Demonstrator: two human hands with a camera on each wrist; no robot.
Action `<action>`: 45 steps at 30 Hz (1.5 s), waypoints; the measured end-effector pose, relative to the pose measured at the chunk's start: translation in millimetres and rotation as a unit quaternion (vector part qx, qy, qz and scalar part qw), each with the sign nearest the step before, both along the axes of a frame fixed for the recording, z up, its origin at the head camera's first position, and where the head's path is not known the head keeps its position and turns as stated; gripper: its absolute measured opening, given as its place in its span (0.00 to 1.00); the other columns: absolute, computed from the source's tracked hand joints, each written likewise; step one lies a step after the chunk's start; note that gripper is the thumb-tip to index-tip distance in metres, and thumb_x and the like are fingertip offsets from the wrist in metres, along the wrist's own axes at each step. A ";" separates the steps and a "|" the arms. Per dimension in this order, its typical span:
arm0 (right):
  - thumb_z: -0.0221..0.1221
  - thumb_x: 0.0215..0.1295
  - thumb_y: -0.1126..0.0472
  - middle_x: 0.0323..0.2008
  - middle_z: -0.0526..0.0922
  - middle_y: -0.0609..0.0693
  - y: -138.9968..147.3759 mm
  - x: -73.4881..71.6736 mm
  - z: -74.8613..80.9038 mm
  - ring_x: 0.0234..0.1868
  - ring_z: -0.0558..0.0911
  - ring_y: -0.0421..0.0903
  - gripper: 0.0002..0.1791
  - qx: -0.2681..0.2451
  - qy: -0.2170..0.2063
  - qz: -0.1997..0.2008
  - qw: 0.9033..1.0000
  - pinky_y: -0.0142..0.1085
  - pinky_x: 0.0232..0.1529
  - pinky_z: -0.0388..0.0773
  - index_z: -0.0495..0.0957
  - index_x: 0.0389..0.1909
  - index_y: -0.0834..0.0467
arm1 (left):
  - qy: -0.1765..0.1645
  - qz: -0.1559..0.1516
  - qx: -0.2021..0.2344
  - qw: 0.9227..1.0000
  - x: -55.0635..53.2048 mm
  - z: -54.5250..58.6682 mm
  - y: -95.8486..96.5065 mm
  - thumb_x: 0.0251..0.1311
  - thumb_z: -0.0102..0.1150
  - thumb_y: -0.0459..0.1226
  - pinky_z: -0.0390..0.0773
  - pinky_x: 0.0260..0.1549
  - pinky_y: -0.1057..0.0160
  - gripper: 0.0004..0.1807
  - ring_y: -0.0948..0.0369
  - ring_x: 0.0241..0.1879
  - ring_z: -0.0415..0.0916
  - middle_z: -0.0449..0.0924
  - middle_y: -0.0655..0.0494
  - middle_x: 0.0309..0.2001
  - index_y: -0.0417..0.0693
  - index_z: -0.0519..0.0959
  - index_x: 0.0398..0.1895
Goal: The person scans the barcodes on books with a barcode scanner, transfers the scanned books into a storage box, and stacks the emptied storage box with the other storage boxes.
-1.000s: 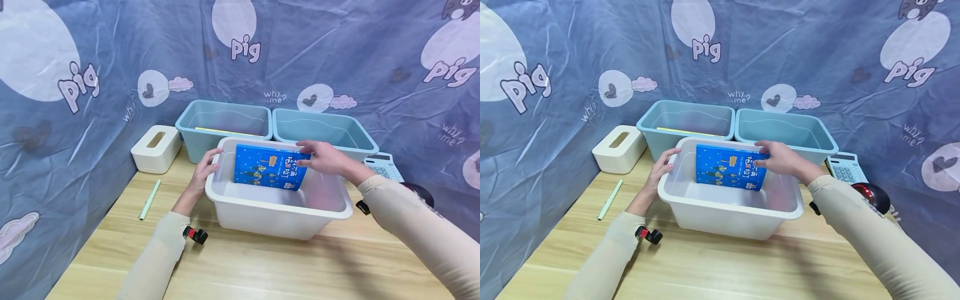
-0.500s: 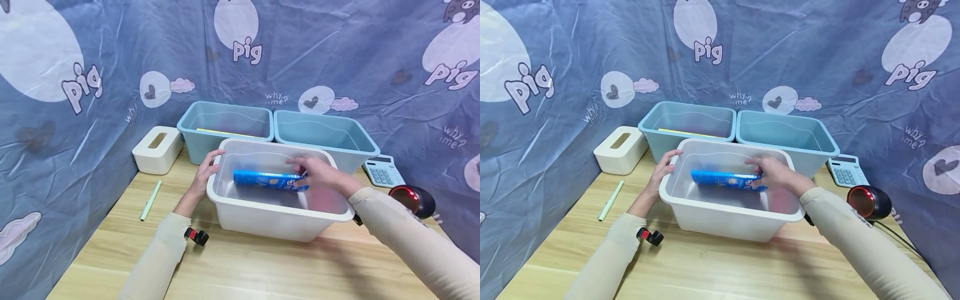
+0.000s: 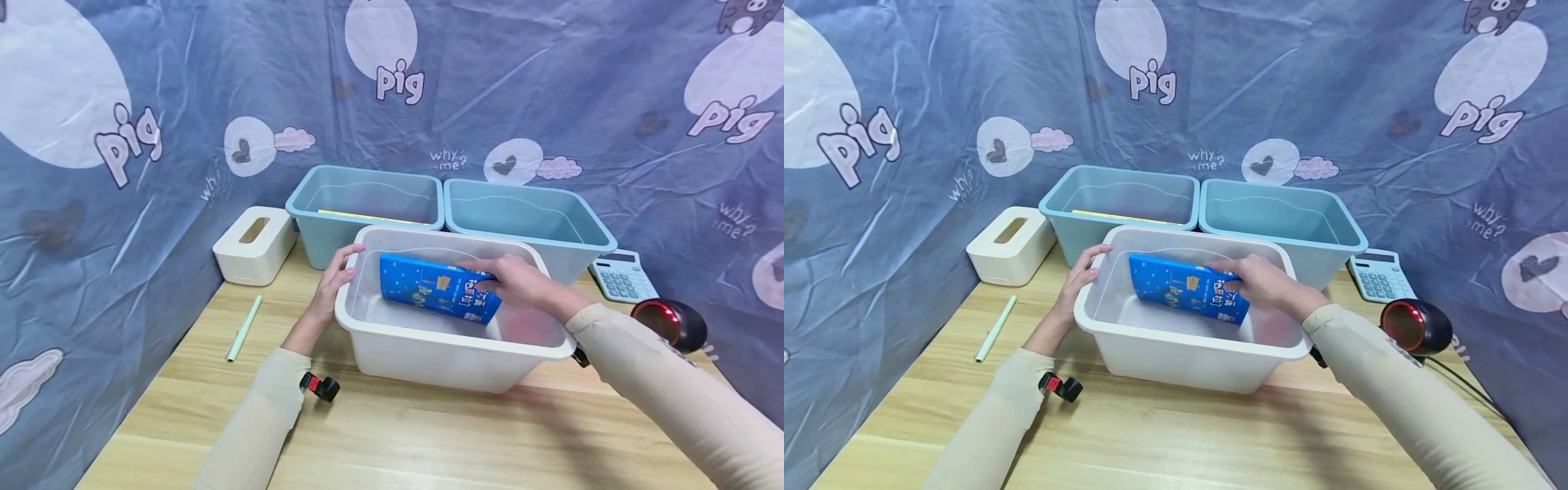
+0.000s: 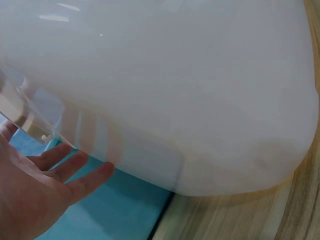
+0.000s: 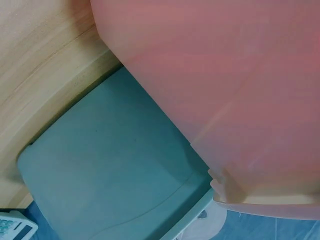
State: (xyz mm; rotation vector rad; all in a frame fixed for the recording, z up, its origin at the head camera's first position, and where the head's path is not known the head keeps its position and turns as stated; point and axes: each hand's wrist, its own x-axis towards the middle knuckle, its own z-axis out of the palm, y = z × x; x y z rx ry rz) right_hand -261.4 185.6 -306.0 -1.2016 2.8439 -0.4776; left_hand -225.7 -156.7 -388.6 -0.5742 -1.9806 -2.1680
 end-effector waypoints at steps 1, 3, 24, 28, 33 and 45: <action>0.62 0.65 0.70 0.54 0.85 0.61 -0.1 0.1 0.5 0.48 0.88 0.56 0.31 -0.006 -0.002 -0.006 1.000 0.50 0.48 0.84 0.73 0.70 0.56 | 0.000 0.000 0.000 1.000 -0.2 -0.1 -0.3 0.64 0.37 0.37 0.74 0.55 0.54 0.31 0.40 0.59 0.64 0.61 0.28 0.66 0.33 0.58 0.70; 0.62 0.65 0.70 0.53 0.86 0.61 -0.1 0.0 1.3 0.47 0.88 0.56 0.31 -0.019 -0.001 -0.013 1.000 0.48 0.46 0.85 0.72 0.70 0.56 | 0.000 -0.002 0.001 1.000 -0.4 -0.3 -0.7 0.64 0.37 0.37 0.75 0.54 0.55 0.31 0.39 0.59 0.63 0.61 0.28 0.65 0.33 0.58 0.70; 0.62 0.63 0.74 0.41 0.88 0.65 18.9 34.5 70.7 0.32 0.85 0.26 0.24 -0.210 0.129 -0.052 0.968 0.19 0.32 0.78 0.80 0.61 0.60 | 0.012 -0.006 0.006 1.000 -1.7 -1.9 -1.1 0.64 0.36 0.38 0.77 0.44 0.67 0.32 0.63 0.49 0.71 0.60 0.24 0.62 0.33 0.57 0.70; 0.62 0.63 0.74 0.42 0.87 0.69 27.0 51.1 90.2 0.34 0.78 0.14 0.24 -0.245 0.156 -0.084 0.953 0.15 0.33 0.74 0.81 0.60 0.60 | 0.012 -0.010 0.006 1.000 -1.0 -2.7 -1.0 0.64 0.36 0.38 0.78 0.44 0.66 0.32 0.64 0.48 0.72 0.60 0.23 0.61 0.33 0.57 0.70; 0.64 0.61 0.74 0.39 0.89 0.33 39.7 72.5 107.5 0.33 0.78 0.13 0.22 -0.281 0.212 -0.140 0.925 0.13 0.34 0.73 0.84 0.56 0.58 | 0.013 -0.009 0.008 1.000 -0.3 -3.9 0.4 0.64 0.36 0.37 0.78 0.43 0.67 0.31 0.63 0.48 0.72 0.61 0.24 0.59 0.32 0.58 0.70; 0.58 0.72 0.58 0.60 0.82 0.49 89.0 120.9 114.7 0.33 0.74 0.12 0.23 -0.275 0.235 -0.359 0.860 0.11 0.27 0.66 0.76 0.65 0.41 | 0.023 -0.009 0.016 1.000 -0.7 -5.4 0.6 0.63 0.36 0.38 0.77 0.44 0.66 0.32 0.63 0.48 0.72 0.62 0.29 0.59 0.30 0.57 0.69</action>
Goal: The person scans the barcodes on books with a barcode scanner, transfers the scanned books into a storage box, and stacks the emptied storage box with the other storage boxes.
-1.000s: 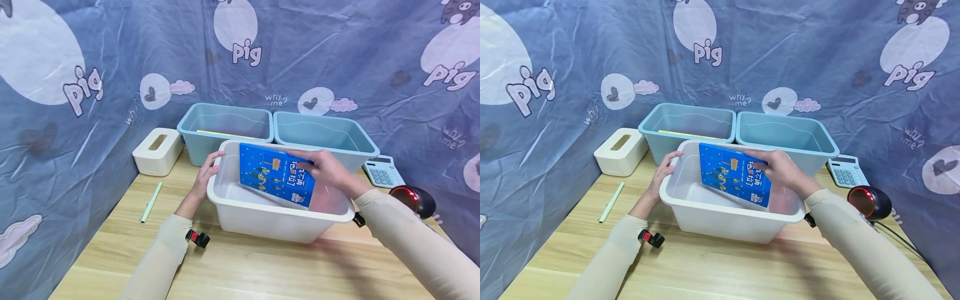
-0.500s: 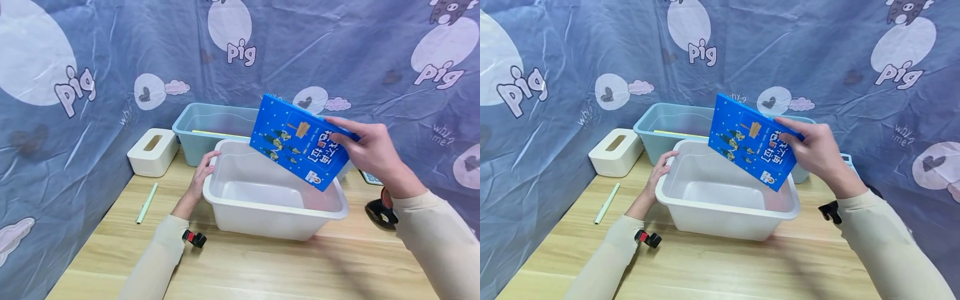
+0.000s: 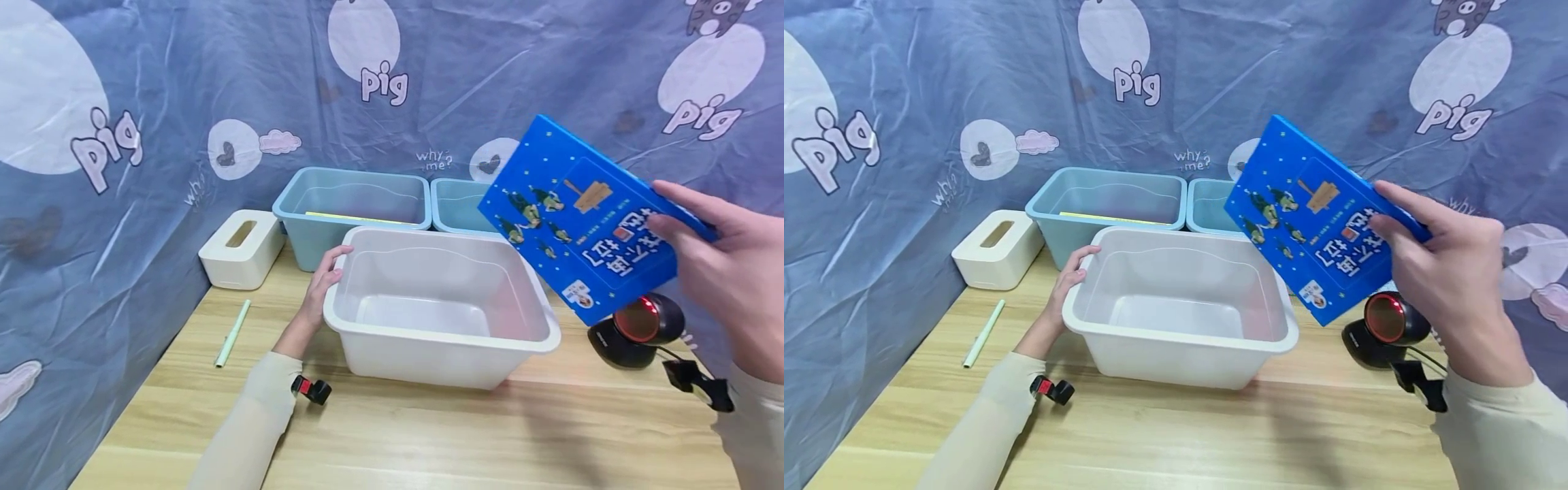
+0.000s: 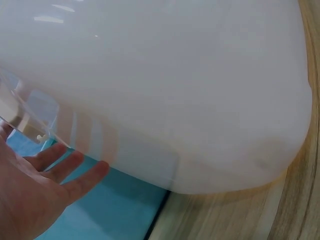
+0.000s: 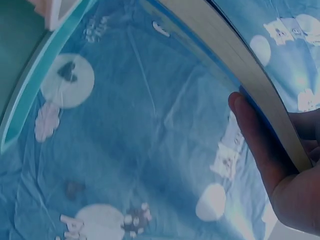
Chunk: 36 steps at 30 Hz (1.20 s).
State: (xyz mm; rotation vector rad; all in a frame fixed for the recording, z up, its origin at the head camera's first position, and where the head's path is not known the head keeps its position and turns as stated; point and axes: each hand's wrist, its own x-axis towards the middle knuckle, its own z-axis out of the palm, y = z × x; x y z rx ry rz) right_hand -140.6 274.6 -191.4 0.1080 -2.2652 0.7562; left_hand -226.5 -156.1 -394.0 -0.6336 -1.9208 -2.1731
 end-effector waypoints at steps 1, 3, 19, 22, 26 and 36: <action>0.56 0.73 0.58 0.61 0.81 0.48 3.8 3.0 -1.9 0.34 0.74 0.12 0.23 -0.005 -0.006 -0.007 1.000 0.11 0.28 0.66 0.75 0.66 0.41 | 0.000 0.001 -0.002 1.000 0.2 0.0 -0.3 0.64 0.36 0.38 0.77 0.43 0.66 0.32 0.63 0.48 0.72 0.62 0.29 0.59 0.31 0.57 0.70; 0.54 0.74 0.58 0.63 0.79 0.42 12.7 9.1 -6.8 0.42 0.76 0.14 0.23 -0.019 -0.017 -0.018 0.999 0.10 0.35 0.66 0.73 0.68 0.41 | -0.001 0.002 -0.006 1.000 0.7 0.3 -0.6 0.64 0.36 0.39 0.77 0.44 0.66 0.32 0.62 0.48 0.72 0.62 0.29 0.60 0.31 0.57 0.70; 0.54 0.71 0.71 0.42 0.76 0.15 51.2 41.2 -75.0 0.33 0.70 0.08 0.23 -0.102 -0.003 -0.071 0.992 0.09 0.34 0.67 0.76 0.65 0.58 | -0.009 0.006 -0.006 1.000 0.8 0.8 -0.4 0.64 0.35 0.40 0.78 0.45 0.63 0.32 0.51 0.52 0.70 0.61 0.30 0.61 0.32 0.57 0.70; 0.56 0.68 0.72 0.34 0.70 0.10 50.7 46.3 -90.6 0.30 0.71 0.10 0.23 -0.115 -0.006 -0.073 0.991 0.08 0.30 0.65 0.78 0.63 0.61 | -0.009 0.003 -0.002 1.000 1.1 0.5 -0.1 0.64 0.35 0.40 0.78 0.44 0.64 0.32 0.53 0.51 0.71 0.62 0.31 0.60 0.32 0.57 0.70; 0.59 0.66 0.70 0.40 0.88 0.31 47.2 53.8 -109.4 0.30 0.66 0.05 0.22 -0.073 -0.020 -0.120 0.990 0.08 0.32 0.64 0.80 0.61 0.61 | -0.006 -0.003 0.005 1.000 0.9 0.3 0.0 0.65 0.35 0.39 0.78 0.44 0.65 0.31 0.59 0.49 0.72 0.63 0.33 0.59 0.31 0.57 0.69; 0.58 0.65 0.69 0.44 0.83 0.73 39.6 60.4 -148.8 0.42 0.82 0.74 0.20 0.078 -0.020 -0.189 0.979 0.49 0.32 0.75 0.80 0.58 0.68 | -0.012 -0.008 0.004 1.000 2.0 1.4 0.7 0.65 0.35 0.40 0.79 0.43 0.65 0.32 0.64 0.48 0.72 0.60 0.30 0.62 0.33 0.56 0.70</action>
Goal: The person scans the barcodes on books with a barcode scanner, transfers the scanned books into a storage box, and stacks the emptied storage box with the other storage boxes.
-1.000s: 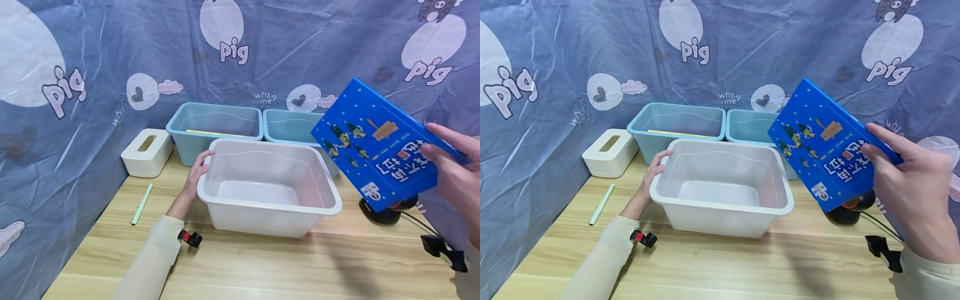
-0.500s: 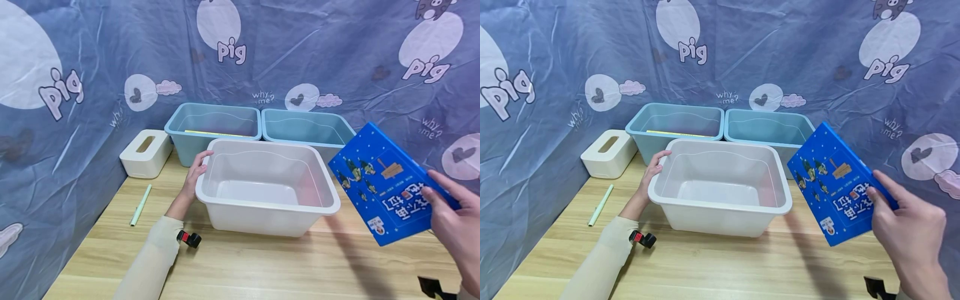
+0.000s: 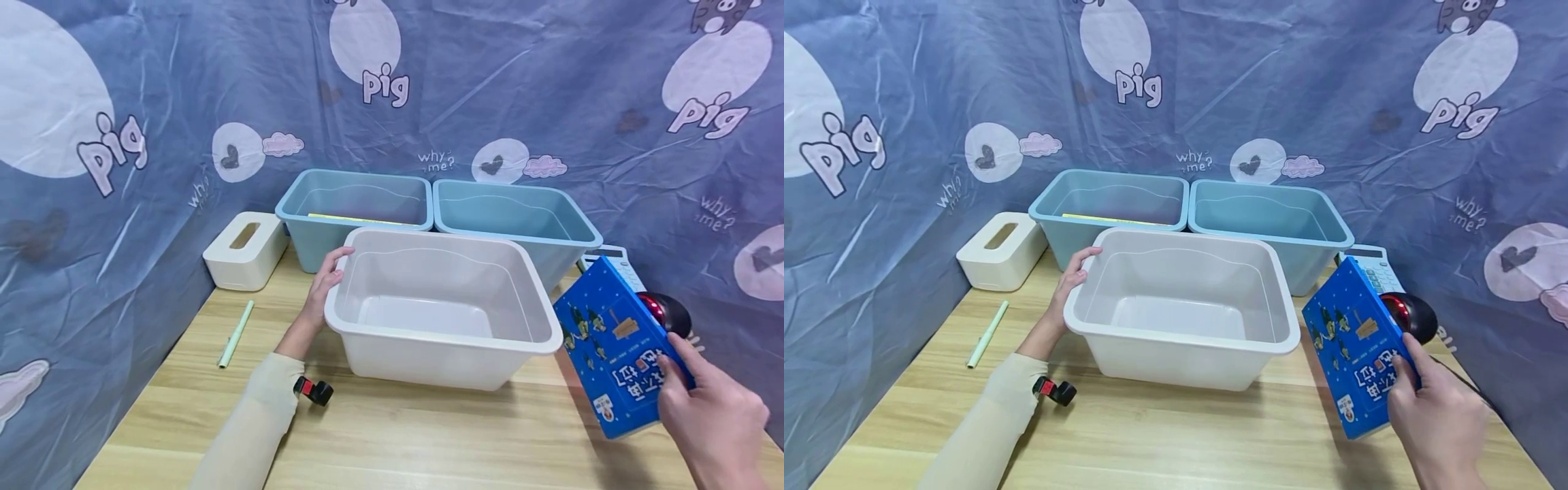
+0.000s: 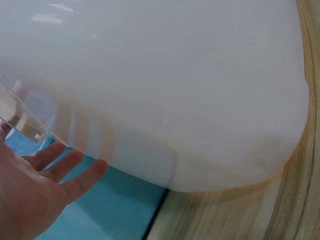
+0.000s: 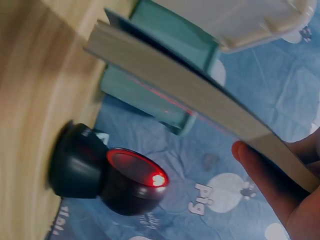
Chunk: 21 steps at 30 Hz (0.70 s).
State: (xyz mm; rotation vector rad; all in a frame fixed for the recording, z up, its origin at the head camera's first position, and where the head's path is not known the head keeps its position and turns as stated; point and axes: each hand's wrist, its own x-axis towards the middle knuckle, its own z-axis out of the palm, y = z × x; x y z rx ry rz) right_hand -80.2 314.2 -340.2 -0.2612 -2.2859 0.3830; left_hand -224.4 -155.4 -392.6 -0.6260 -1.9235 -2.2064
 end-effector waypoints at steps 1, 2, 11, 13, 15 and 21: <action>0.58 0.65 0.69 0.45 0.83 0.73 -0.7 0.2 -2.6 0.42 0.82 0.74 0.20 0.005 0.003 0.001 1.000 0.57 0.35 0.73 0.80 0.57 0.69 | 0.000 0.001 -0.001 1.000 0.1 -0.1 -0.1 0.64 0.35 0.40 0.79 0.43 0.65 0.32 0.64 0.48 0.72 0.60 0.29 0.63 0.33 0.56 0.71; 0.58 0.65 0.69 0.44 0.83 0.73 -0.7 0.0 -4.7 0.41 0.82 0.74 0.19 0.009 0.005 0.004 1.000 0.57 0.35 0.73 0.80 0.56 0.69 | 0.000 0.002 -0.002 1.000 0.1 -0.2 -0.2 0.64 0.34 0.40 0.79 0.43 0.65 0.32 0.64 0.48 0.72 0.60 0.29 0.63 0.33 0.56 0.71; 0.57 0.57 0.71 0.36 0.84 0.74 3.2 -1.7 -17.2 0.29 0.81 0.74 0.17 0.049 0.044 0.053 0.996 0.38 0.15 0.58 0.83 0.47 0.72 | 0.007 0.005 0.003 1.000 -0.1 0.2 0.1 0.64 0.35 0.40 0.78 0.43 0.66 0.32 0.64 0.48 0.72 0.60 0.28 0.62 0.32 0.56 0.70; 0.57 0.57 0.71 0.36 0.84 0.74 3.4 -2.2 -20.0 0.28 0.81 0.74 0.17 0.053 0.050 0.058 0.996 0.42 0.14 0.58 0.83 0.46 0.72 | 0.008 0.004 0.003 1.000 -0.3 0.2 0.3 0.65 0.35 0.40 0.78 0.43 0.66 0.32 0.64 0.48 0.72 0.59 0.28 0.62 0.32 0.56 0.70; 0.57 0.57 0.71 0.36 0.83 0.75 3.4 -2.2 -23.3 0.28 0.80 0.75 0.17 0.051 0.052 0.056 0.996 0.47 0.14 0.59 0.83 0.47 0.72 | 0.009 0.001 0.000 1.000 -0.5 -0.2 0.2 0.65 0.35 0.40 0.78 0.43 0.66 0.32 0.64 0.48 0.72 0.59 0.27 0.62 0.32 0.55 0.71; 0.56 0.58 0.70 0.38 0.83 0.75 3.4 -2.4 -32.3 0.31 0.80 0.76 0.18 0.054 0.049 0.043 0.996 0.59 0.18 0.64 0.82 0.48 0.71 | 0.006 -0.005 -0.004 1.000 0.1 -1.8 -0.6 0.65 0.35 0.41 0.79 0.43 0.68 0.33 0.64 0.49 0.72 0.57 0.26 0.64 0.33 0.54 0.71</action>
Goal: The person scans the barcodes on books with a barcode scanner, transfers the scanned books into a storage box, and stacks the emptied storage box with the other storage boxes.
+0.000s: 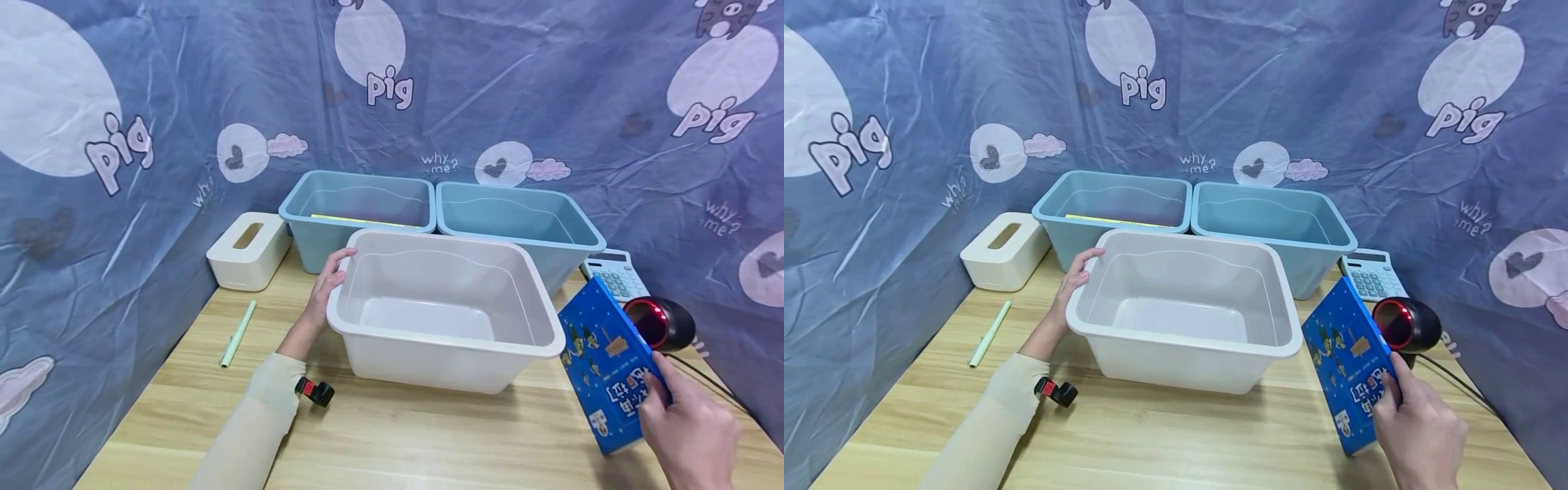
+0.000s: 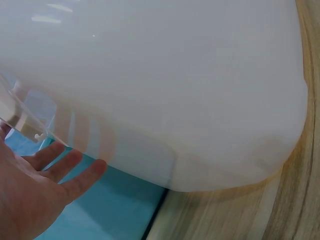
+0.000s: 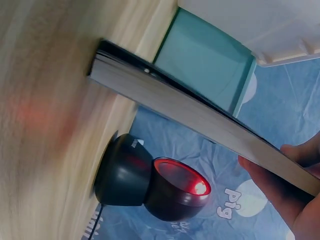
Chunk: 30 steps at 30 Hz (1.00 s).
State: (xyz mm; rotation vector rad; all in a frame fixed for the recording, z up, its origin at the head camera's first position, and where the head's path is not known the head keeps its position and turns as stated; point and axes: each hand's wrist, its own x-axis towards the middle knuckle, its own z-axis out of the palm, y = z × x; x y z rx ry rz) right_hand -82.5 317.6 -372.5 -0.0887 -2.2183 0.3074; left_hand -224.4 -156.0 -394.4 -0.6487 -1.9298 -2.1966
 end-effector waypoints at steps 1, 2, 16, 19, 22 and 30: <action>0.56 0.59 0.70 0.38 0.83 0.75 -0.1 -0.1 -0.9 0.31 0.80 0.75 0.18 0.001 -0.001 -0.002 1.000 0.60 0.18 0.65 0.82 0.49 0.71 | -0.001 0.001 0.000 1.000 0.2 -0.1 -0.2 0.65 0.35 0.41 0.79 0.43 0.67 0.33 0.64 0.49 0.72 0.57 0.26 0.64 0.33 0.54 0.72; 0.56 0.59 0.70 0.38 0.83 0.75 -0.1 -0.2 -1.6 0.31 0.80 0.75 0.18 0.002 -0.001 -0.004 1.000 0.61 0.19 0.65 0.82 0.49 0.71 | -0.002 0.001 0.000 1.000 0.4 0.0 -0.3 0.65 0.35 0.41 0.78 0.43 0.67 0.33 0.64 0.50 0.72 0.57 0.26 0.64 0.34 0.54 0.72; 0.57 0.59 0.70 0.38 0.83 0.74 -2.5 1.8 -3.9 0.32 0.81 0.75 0.18 -0.009 0.001 -0.010 1.000 0.63 0.23 0.67 0.82 0.50 0.70 | -0.001 0.004 -0.003 1.000 2.0 1.8 -0.6 0.65 0.34 0.41 0.79 0.44 0.65 0.33 0.62 0.49 0.72 0.59 0.28 0.64 0.34 0.55 0.71; 0.57 0.59 0.70 0.38 0.84 0.74 -3.4 1.2 -1.3 0.31 0.81 0.74 0.18 -0.011 0.014 0.001 1.000 0.51 0.19 0.69 0.83 0.49 0.71 | -0.002 0.002 -0.002 1.000 1.3 0.9 -0.8 0.66 0.34 0.40 0.78 0.45 0.65 0.32 0.59 0.51 0.71 0.58 0.28 0.65 0.33 0.55 0.71; 0.57 0.59 0.70 0.35 0.84 0.74 -4.0 -1.8 7.7 0.29 0.81 0.73 0.17 -0.005 0.043 0.026 0.999 0.30 0.19 0.63 0.82 0.48 0.73 | -0.003 0.002 -0.003 1.000 1.7 0.4 -1.0 0.66 0.34 0.41 0.79 0.45 0.64 0.32 0.58 0.51 0.71 0.59 0.29 0.65 0.34 0.54 0.72; 0.60 0.65 0.66 0.43 0.84 0.72 -11.2 -14.4 51.7 0.45 0.62 0.02 0.16 -0.089 0.129 0.063 0.986 0.07 0.51 0.58 0.85 0.52 0.63 | -0.005 0.006 -0.009 1.000 4.0 2.8 0.6 0.66 0.34 0.41 0.79 0.45 0.63 0.33 0.59 0.51 0.72 0.60 0.30 0.65 0.35 0.55 0.72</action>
